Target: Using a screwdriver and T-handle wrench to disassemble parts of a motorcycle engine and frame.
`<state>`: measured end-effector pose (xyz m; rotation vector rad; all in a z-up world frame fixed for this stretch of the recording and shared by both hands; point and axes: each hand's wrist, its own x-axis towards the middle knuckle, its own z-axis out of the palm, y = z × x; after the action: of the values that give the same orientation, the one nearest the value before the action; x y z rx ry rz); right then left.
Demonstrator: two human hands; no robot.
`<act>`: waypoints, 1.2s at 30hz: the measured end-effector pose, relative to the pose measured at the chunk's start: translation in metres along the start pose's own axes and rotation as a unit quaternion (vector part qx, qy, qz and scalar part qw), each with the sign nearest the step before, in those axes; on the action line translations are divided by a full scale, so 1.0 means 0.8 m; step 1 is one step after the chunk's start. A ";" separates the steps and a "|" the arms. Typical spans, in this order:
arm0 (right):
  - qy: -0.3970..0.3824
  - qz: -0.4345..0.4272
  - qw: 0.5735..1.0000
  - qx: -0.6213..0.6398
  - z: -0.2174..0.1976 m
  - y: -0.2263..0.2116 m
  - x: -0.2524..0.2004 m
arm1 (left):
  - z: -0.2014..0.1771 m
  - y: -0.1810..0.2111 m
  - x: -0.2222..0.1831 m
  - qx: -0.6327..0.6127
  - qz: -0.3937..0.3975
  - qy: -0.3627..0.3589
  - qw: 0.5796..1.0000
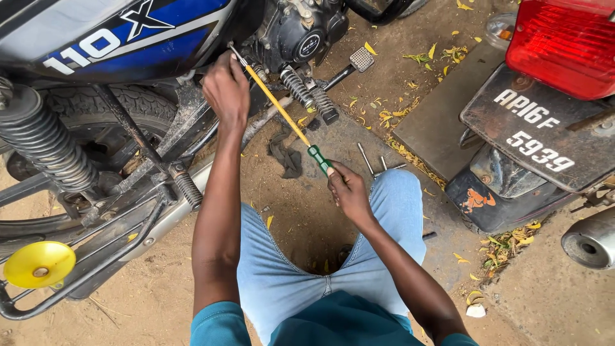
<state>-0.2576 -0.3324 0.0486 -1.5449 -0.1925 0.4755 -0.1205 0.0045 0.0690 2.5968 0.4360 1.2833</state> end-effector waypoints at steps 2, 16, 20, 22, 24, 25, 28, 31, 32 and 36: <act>0.006 0.011 1.000 -0.008 0.004 -0.013 -0.003 | -0.008 0.018 0.007 -0.066 -0.085 -0.050 0.993; 0.072 -0.147 0.968 -0.191 0.028 -0.012 0.017 | 0.002 0.041 0.020 -0.570 -0.448 -0.065 0.686; -0.058 0.096 0.978 0.175 0.023 -0.010 0.024 | 0.008 0.031 0.020 -0.593 -0.434 -0.056 0.675; -0.084 0.129 0.961 0.228 0.027 -0.015 0.028 | 0.013 0.028 0.024 -0.589 -0.463 -0.048 0.660; 0.009 -0.059 0.998 0.017 0.037 -0.029 0.026 | 0.019 0.028 0.022 -0.604 -0.453 -0.041 0.654; 0.094 -0.245 0.945 -0.194 0.041 -0.036 0.026 | 0.022 0.028 0.020 -0.619 -0.442 -0.034 0.648; 0.115 -0.203 0.948 -0.215 0.042 -0.046 0.025 | 0.016 0.030 0.021 -0.618 -0.461 -0.026 0.636; 0.011 0.022 0.998 0.062 0.035 -0.025 0.039 | 0.004 0.028 0.020 -0.670 -0.463 -0.031 0.580; 0.008 0.021 0.998 0.061 0.037 -0.027 0.040 | 0.000 0.029 0.022 -0.670 -0.463 -0.028 0.580; 0.051 -0.174 0.982 -0.056 0.046 -0.033 0.041 | 0.009 0.027 0.022 -0.632 -0.477 -0.077 0.605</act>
<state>-0.2389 -0.2847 0.0702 -1.5995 -0.4069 0.1103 -0.1007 -0.0094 0.0845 0.9080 0.4790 0.5049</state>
